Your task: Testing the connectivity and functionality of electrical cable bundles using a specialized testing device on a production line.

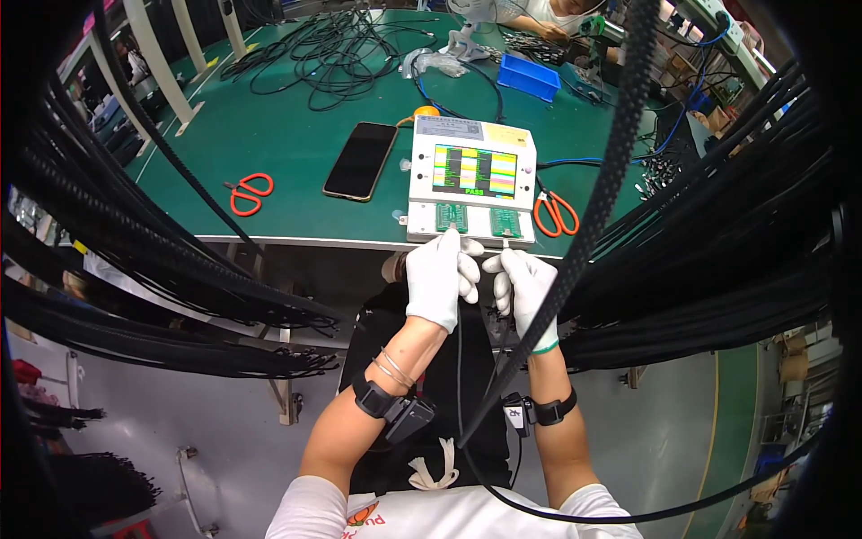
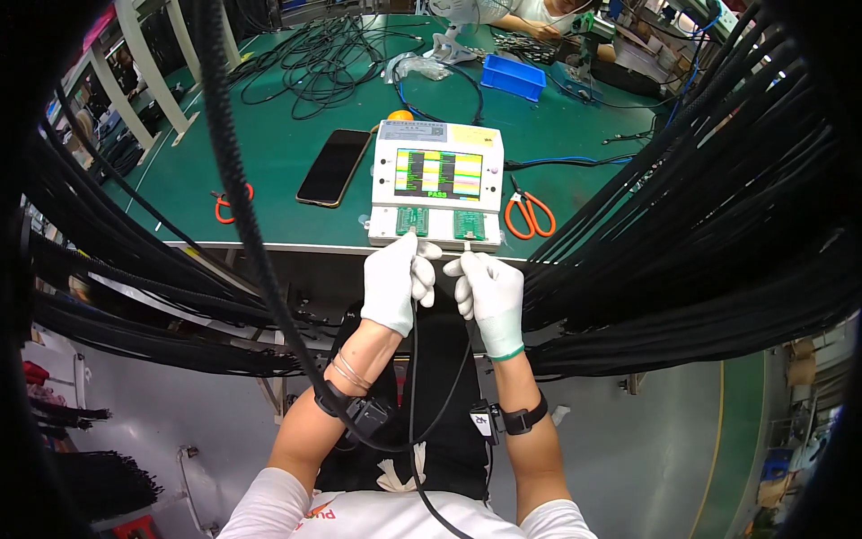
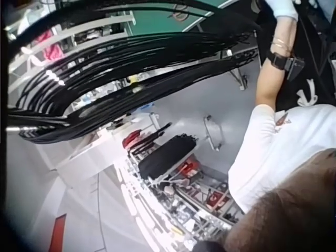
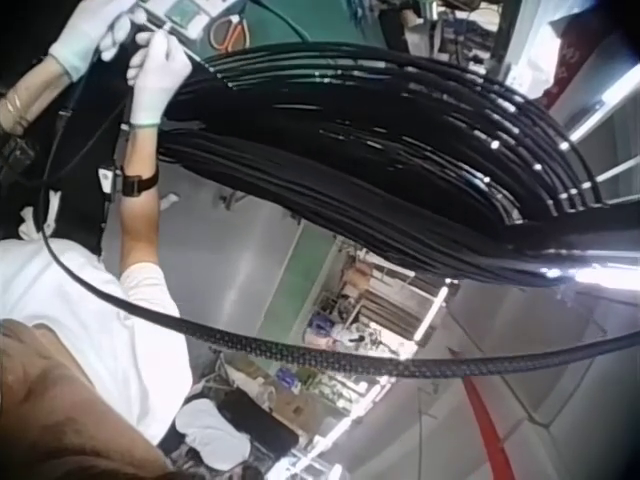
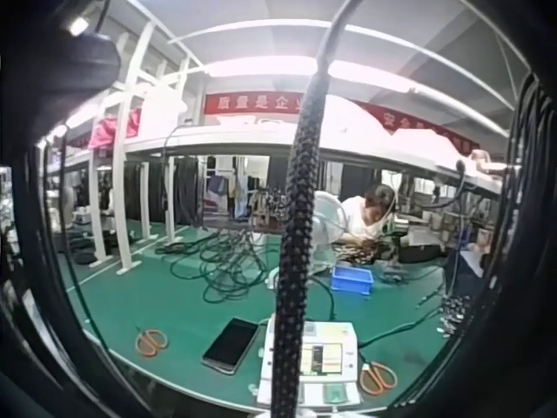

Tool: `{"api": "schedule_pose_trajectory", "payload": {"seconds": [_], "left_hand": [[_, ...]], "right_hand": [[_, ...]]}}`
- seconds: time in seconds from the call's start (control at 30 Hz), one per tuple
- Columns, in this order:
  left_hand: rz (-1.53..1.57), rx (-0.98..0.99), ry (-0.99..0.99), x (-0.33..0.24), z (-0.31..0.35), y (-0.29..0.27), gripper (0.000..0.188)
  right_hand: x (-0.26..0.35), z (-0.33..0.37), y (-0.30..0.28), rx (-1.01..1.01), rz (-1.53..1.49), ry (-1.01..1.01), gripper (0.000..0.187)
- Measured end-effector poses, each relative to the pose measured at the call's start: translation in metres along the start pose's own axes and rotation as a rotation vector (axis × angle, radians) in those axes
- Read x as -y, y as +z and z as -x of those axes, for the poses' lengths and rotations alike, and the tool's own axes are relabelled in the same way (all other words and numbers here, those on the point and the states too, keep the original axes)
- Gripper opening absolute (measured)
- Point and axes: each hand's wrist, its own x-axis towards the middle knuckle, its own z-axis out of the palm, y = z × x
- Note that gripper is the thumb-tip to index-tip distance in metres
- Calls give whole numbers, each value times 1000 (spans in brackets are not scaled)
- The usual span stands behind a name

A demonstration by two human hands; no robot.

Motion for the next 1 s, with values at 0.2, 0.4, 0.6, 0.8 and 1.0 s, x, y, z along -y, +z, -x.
{"api": "schedule_pose_trajectory", "payload": {"seconds": [0.2,0.4,0.6,0.8,1.0], "left_hand": [[35,158,10,6,-9,-17,45],[-364,219,-108,50,8,-78,49],[-1058,936,213,118,87,-70,27],[-737,598,533,61,123,-36,34],[371,-130,506,-57,70,-86,41]], "right_hand": [[1,-2,0,-32,-47,7,32],[4,-5,2,-30,-38,2,31],[4,-11,2,-6,-10,-44,29],[68,33,-7,-131,1064,-523,22],[249,113,-36,-769,1237,-1494,22]]}}
